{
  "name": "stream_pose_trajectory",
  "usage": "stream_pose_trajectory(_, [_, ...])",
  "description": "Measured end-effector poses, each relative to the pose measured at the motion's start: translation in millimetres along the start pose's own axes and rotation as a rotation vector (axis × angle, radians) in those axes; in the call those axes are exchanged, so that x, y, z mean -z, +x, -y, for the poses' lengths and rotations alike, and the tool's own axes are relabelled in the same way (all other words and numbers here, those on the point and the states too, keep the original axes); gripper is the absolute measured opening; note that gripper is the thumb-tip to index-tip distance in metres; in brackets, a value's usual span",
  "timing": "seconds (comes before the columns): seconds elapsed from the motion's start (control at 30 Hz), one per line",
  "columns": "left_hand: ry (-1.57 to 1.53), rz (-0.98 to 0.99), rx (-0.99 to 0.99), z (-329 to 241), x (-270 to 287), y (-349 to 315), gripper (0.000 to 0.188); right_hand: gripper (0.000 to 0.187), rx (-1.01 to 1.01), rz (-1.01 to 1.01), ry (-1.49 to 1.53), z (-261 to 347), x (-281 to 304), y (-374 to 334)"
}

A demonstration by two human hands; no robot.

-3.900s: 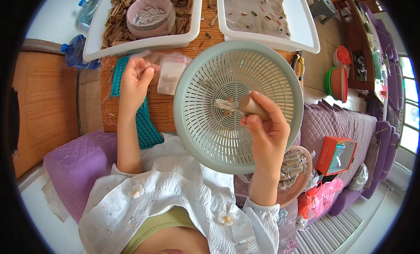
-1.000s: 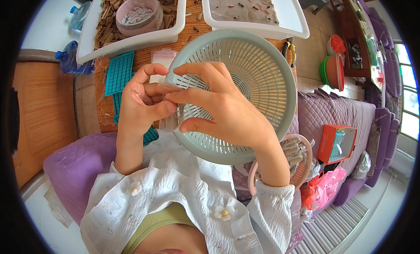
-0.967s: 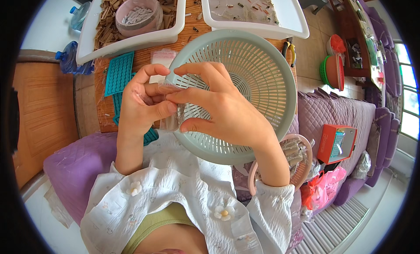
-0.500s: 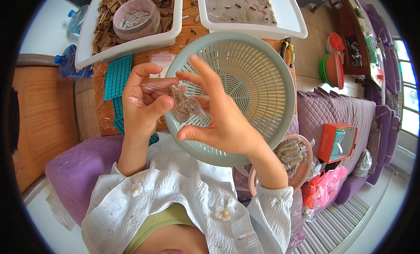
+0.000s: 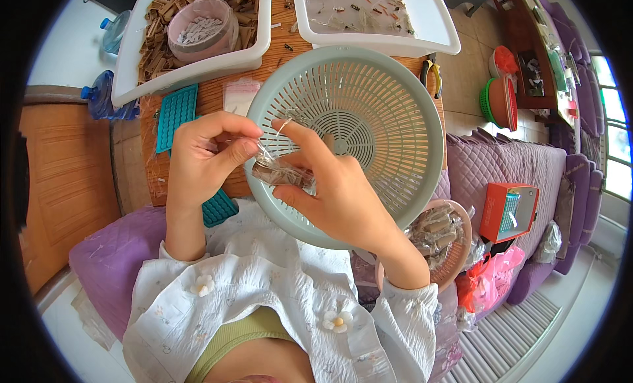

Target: The person packages small cylindrical objects and decorative feathers by hand, placing them into small plastic bags.

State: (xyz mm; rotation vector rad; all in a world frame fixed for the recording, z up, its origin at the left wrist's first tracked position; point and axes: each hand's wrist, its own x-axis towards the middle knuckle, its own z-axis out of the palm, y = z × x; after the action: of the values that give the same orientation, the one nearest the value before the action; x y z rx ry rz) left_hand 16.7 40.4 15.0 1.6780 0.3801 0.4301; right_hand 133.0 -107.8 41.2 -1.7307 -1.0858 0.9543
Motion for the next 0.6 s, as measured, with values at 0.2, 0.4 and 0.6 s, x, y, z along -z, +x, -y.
stream_pose_trajectory(0.2, [-0.163,-0.013,0.151,10,-7,6,0.019,0.057,0.223,-0.099,-0.229,-4,-12,-2])
stream_pose_trajectory(0.4, [-0.228,-0.294,0.033,16,-12,8,0.022,0.049,0.147,-0.206,-0.166,-11,-19,-1])
stream_pose_trajectory(0.6, [0.416,-0.281,-0.192,-10,-15,-17,0.023,0.041,0.169,-0.253,-0.246,-9,-19,-2])
